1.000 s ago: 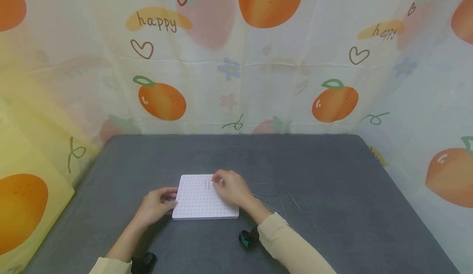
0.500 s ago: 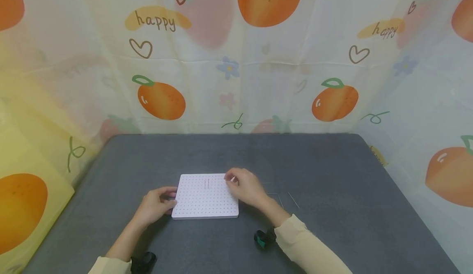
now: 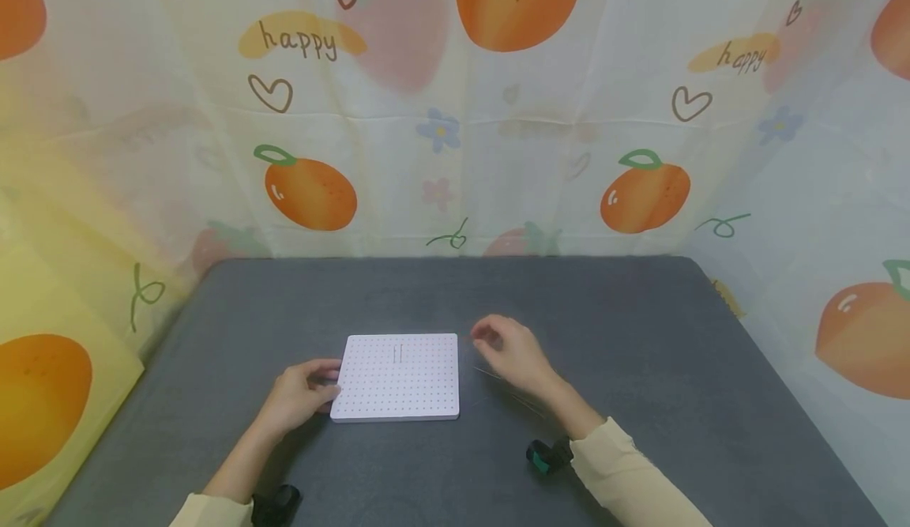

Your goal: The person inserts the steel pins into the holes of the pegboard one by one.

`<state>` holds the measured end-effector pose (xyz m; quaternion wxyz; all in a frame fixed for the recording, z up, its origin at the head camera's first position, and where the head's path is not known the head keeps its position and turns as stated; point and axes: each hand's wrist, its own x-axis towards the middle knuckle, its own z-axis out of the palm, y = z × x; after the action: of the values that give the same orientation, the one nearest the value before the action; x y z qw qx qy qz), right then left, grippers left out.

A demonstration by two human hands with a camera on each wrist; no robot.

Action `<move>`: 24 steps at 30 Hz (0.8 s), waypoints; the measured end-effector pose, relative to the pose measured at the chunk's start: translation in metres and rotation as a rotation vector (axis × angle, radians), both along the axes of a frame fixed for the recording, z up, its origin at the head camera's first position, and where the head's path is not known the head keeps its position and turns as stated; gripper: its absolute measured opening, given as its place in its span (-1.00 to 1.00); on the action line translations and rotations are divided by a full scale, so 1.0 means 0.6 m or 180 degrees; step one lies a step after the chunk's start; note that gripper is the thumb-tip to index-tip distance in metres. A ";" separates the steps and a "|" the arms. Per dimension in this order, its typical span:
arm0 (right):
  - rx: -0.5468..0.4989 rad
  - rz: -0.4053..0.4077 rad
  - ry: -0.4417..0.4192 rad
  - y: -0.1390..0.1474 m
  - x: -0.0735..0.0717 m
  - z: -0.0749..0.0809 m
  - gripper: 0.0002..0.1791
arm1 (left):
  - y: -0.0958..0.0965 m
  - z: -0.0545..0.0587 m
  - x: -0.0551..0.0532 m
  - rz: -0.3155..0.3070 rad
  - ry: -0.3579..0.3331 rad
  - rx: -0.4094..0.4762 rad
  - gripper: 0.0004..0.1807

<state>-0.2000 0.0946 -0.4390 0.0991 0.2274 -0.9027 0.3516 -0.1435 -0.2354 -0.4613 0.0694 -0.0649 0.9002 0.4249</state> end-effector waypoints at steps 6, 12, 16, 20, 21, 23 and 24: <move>-0.0112 -0.0033 -0.0026 0.042 0.001 -0.006 -0.88 | 0.002 0.003 -0.001 -0.0005 0.0006 -0.0030 -0.51; -0.0224 -0.0138 -0.0153 0.080 0.008 -0.011 -0.81 | 0.003 0.005 -0.002 -0.0009 -0.0024 -0.0005 -0.51; -0.0243 -0.0247 -0.0241 0.106 0.015 -0.017 -0.78 | 0.002 0.007 -0.001 -0.0016 -0.0026 -0.0002 -0.51; -0.0254 -0.0299 -0.0358 0.128 0.022 -0.026 -0.76 | 0.002 0.008 0.000 -0.0003 -0.0019 -0.0031 -0.52; -0.0246 -0.0314 -0.0395 0.133 0.023 -0.029 -0.76 | 0.003 0.008 0.000 0.0001 -0.0018 -0.0038 -0.52; -0.0235 -0.0323 -0.0479 0.143 0.027 -0.035 -0.76 | 0.003 0.007 0.001 0.0011 -0.0021 -0.0049 -0.52; -0.0224 -0.0330 -0.0509 0.148 0.029 -0.038 -0.75 | 0.004 0.007 0.001 0.0017 -0.0026 -0.0045 -0.52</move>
<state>-0.1827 0.1834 -0.4616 0.0528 0.1479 -0.9054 0.3944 -0.1430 -0.2332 -0.4574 0.0714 -0.0695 0.9028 0.4184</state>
